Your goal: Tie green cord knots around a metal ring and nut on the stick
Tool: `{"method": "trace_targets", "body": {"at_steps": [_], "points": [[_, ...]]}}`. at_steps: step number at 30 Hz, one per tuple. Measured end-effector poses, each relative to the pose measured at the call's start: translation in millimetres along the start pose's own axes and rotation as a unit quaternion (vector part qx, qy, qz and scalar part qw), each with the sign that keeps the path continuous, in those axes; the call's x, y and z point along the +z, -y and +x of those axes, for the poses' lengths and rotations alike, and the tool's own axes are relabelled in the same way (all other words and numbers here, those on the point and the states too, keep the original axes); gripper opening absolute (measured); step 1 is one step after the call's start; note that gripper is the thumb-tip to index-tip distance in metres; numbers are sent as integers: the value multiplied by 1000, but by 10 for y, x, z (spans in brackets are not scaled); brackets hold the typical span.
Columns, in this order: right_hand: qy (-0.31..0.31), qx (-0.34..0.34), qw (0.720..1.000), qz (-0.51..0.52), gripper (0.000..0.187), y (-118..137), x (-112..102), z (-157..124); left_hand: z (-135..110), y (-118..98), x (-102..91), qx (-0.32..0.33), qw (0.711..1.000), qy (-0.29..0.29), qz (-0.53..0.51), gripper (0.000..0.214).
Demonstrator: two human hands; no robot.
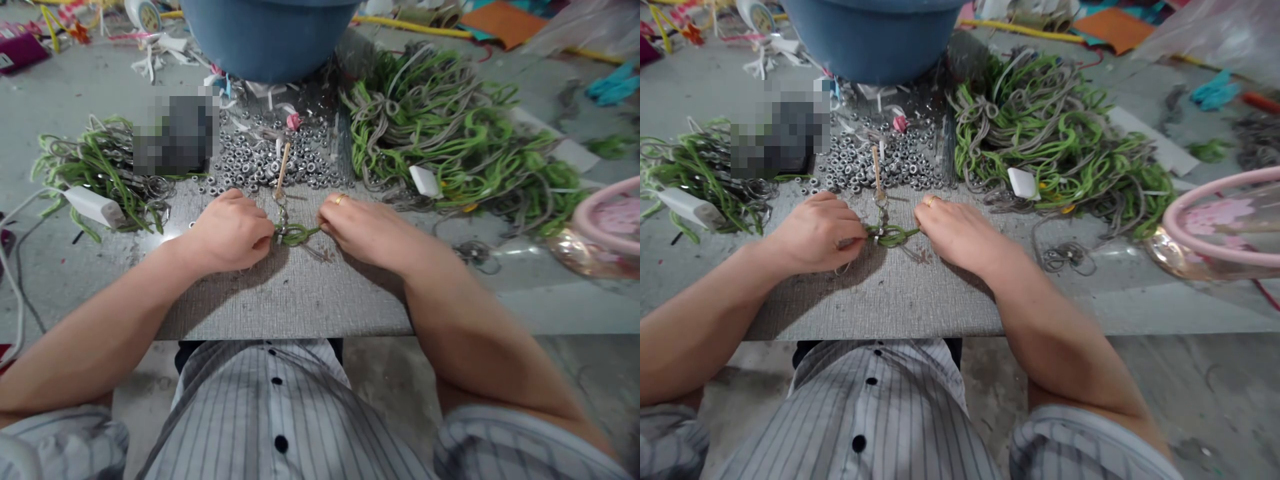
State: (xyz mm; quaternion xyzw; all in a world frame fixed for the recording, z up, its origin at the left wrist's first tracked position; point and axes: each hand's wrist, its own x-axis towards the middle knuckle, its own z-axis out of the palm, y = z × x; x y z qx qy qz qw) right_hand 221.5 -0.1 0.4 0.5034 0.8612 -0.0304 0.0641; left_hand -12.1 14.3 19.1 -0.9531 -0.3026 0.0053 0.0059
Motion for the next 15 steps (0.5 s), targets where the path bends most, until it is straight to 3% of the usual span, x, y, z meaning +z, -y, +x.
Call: {"method": "trace_targets", "body": {"at_steps": [4,15], "points": [[-12,-2,1000,8,14,-6,8,4,-21,32,-9,-2,1000,-22,1,21],[-18,-4,1000,9,16,-30,5,-7,-23,121,-20,-55,998,25,4,13]]}}
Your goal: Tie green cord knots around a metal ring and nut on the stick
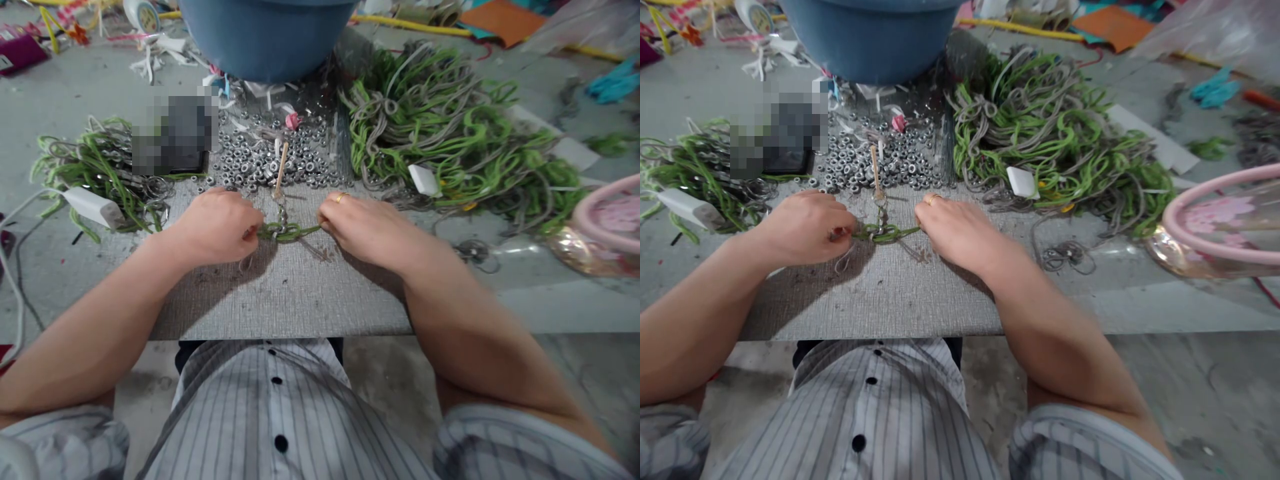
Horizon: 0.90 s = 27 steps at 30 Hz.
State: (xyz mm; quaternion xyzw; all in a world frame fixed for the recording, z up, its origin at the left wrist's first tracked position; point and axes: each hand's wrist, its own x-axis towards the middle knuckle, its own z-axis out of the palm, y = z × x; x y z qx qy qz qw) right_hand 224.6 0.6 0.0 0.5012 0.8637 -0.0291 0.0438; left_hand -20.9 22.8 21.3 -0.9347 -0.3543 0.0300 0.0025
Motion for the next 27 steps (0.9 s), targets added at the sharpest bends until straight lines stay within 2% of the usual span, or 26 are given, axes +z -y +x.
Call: {"method": "trace_targets", "body": {"at_steps": [8,15,18,21,23,25,27], "points": [[1,10,1000,-15,15,13,2,5,-25,34,-72,-63,996,48,51,19],[11,31,999,17,16,29,-15,5,-18,15,-78,-132,980,77,131,19],[18,34,999,17,19,46,-31,9,-32,19,-61,-133,979,79,131,22],[31,41,999,-1,20,65,-66,16,-51,-7,-61,-122,986,30,111,22],[33,45,998,-4,20,76,-97,20,-52,-50,-64,-97,992,-28,79,25],[23,38,999,8,18,85,-125,21,-42,-107,-55,-66,996,-56,28,27],[4,14,999,33,16,92,-147,19,-27,-162,-23,-13,998,-47,-36,27]]}}
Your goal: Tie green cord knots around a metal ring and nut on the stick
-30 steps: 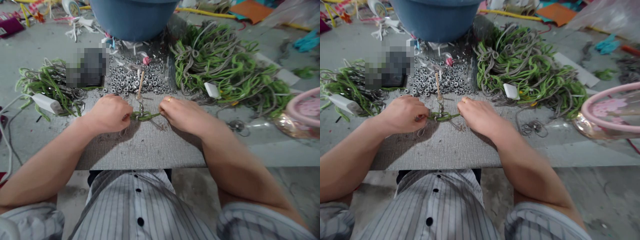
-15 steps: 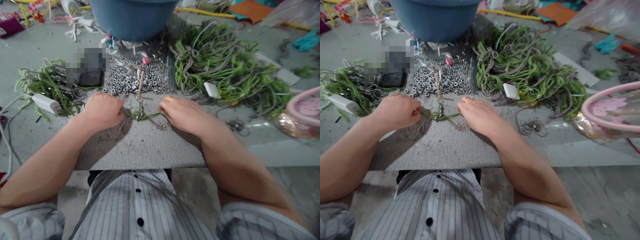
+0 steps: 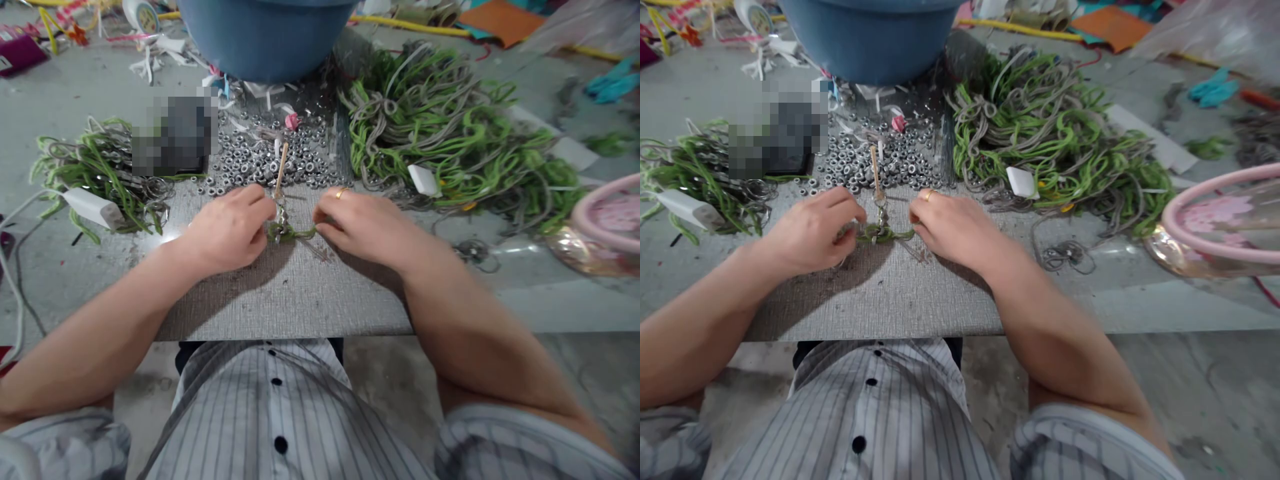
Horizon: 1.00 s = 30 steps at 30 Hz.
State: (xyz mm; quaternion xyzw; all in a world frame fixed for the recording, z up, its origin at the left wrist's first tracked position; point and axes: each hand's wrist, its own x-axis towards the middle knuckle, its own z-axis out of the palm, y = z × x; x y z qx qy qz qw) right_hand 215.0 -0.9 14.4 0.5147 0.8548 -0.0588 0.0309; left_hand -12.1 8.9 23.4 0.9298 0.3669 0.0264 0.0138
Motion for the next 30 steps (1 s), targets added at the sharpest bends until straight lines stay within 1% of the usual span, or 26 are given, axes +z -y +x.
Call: {"method": "trace_targets", "body": {"at_steps": [2,5,7,12,18,20,26,30], "points": [[-13,-39,999,33,15,4,-10,-4,5,-38,54,27,999,20,-39,25],[-3,-84,994,71,15,2,-8,-6,3,-61,132,27,998,35,-52,24],[20,-94,992,80,15,-1,-4,-4,2,-61,161,19,998,41,-50,24],[80,-89,988,97,19,9,-9,6,10,-50,175,8,996,53,-69,22],[109,-143,962,207,25,61,5,4,25,-47,201,12,992,56,-113,19],[106,-154,957,224,27,68,15,3,25,-48,200,10,992,55,-117,19],[56,-163,958,229,25,76,49,-13,28,-49,190,-5,992,56,-115,22],[61,-174,961,205,26,125,80,-9,35,-36,203,-10,991,60,-122,22]]}}
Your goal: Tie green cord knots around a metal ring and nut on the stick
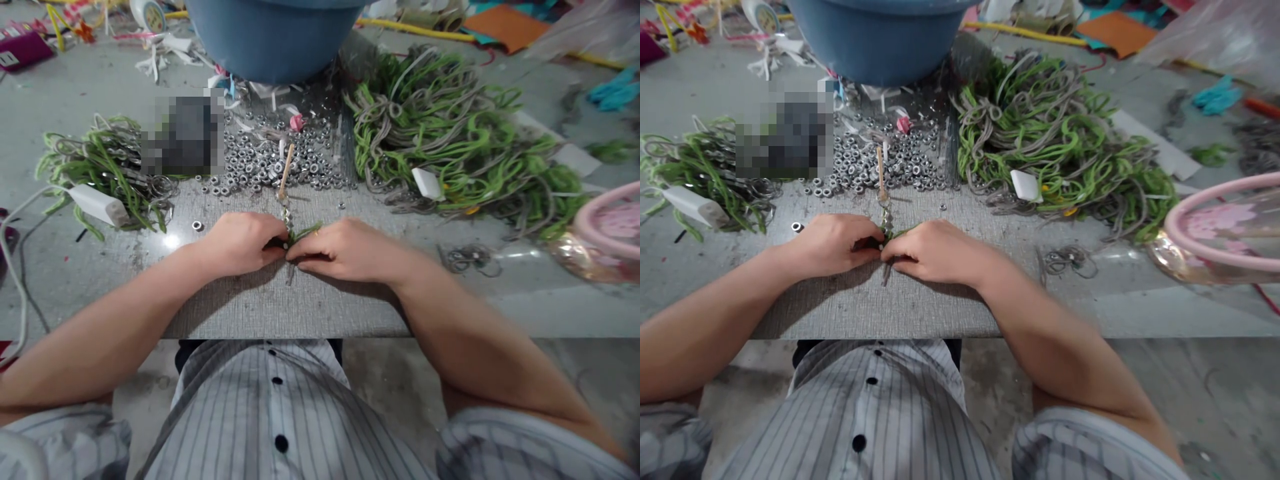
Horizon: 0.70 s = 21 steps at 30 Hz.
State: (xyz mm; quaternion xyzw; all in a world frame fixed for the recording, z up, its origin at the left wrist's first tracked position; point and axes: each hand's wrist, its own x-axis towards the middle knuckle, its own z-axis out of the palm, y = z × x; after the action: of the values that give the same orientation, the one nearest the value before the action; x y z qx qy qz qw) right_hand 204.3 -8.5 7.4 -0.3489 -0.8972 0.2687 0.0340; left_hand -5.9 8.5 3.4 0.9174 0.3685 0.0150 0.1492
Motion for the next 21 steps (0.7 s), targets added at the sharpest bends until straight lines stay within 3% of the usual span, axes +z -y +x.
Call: {"method": "trace_targets", "body": {"at_steps": [7,12,16,21], "points": [[36,15,998,-49,16,106,35,52,-4,2,-5,-19,1000,7,8,21],[36,27,999,-23,14,135,43,60,-19,-6,-21,4,1000,-14,18,24],[-39,34,996,66,13,94,75,60,-4,5,-20,-12,1000,-6,17,20],[-164,83,972,146,18,31,139,82,14,13,-4,-7,999,-9,32,17]]}}
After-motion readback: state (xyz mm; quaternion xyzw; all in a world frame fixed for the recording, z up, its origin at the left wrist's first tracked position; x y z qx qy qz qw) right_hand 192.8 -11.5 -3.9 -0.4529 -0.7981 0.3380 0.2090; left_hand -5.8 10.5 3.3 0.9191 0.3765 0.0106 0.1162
